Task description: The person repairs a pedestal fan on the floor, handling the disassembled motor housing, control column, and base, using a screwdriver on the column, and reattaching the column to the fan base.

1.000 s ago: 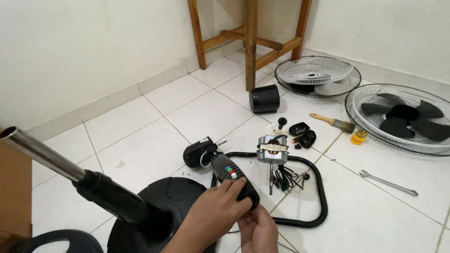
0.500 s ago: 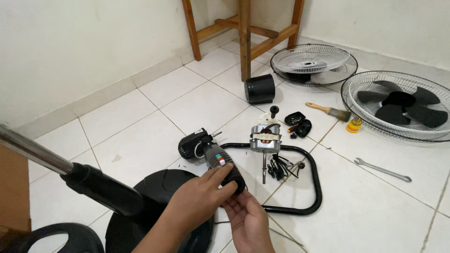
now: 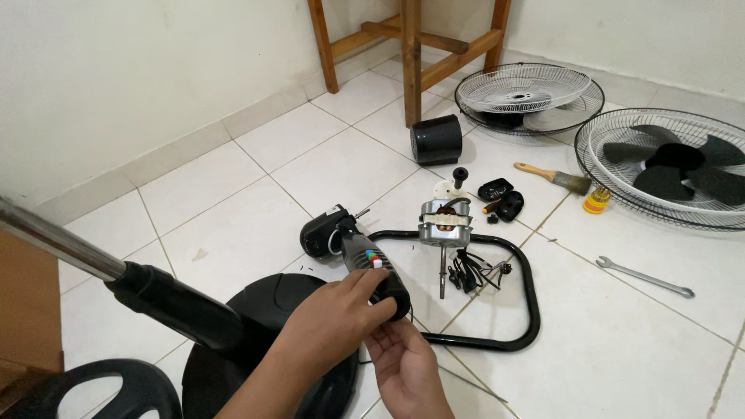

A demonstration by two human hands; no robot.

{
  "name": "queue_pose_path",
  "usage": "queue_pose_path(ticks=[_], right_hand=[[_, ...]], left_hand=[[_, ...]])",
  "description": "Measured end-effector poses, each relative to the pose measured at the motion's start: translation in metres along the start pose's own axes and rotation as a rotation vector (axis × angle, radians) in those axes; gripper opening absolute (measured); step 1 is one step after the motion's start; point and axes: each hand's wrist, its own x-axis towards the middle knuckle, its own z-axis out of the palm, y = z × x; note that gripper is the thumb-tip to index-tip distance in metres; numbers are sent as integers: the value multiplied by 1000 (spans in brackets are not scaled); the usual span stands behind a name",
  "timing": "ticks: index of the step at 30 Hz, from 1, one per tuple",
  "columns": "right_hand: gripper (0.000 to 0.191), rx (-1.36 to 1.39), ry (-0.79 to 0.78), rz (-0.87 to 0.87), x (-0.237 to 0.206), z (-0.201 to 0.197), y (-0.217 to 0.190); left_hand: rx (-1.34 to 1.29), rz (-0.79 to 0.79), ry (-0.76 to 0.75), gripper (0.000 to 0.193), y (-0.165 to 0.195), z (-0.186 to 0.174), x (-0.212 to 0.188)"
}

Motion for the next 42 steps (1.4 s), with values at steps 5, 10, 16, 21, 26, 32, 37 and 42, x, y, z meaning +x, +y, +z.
queue_pose_path(ticks=[5, 10, 16, 21, 26, 32, 37, 42], right_hand=[[32, -25, -11, 99, -1, 3, -5], [33, -199, -87, 45, -13, 20, -8], [32, -369, -150, -24, -20, 45, -7], [33, -383, -192, -44, -20, 49, -6], [28, -382, -202, -115, -12, 41, -4], [34, -398, -230, -156, -8, 23, -3], [38, -360, -144, -179, -2, 15, -1], [37, -363, -146, -196, 0, 10, -3]], left_hand=[[30, 38, 104, 24, -3, 7, -5], [60, -5, 154, 26, -6, 7, -18], [51, -87, 255, 30, -12, 0, -34], [20, -133, 338, 29, -13, -2, -42], [-1, -121, 347, 31, -14, -3, -42], [-28, -100, 354, 34, -9, -1, -43], [-67, -123, 401, 28, 0, 6, -41], [-92, -120, 441, 26, 4, 14, -42]])
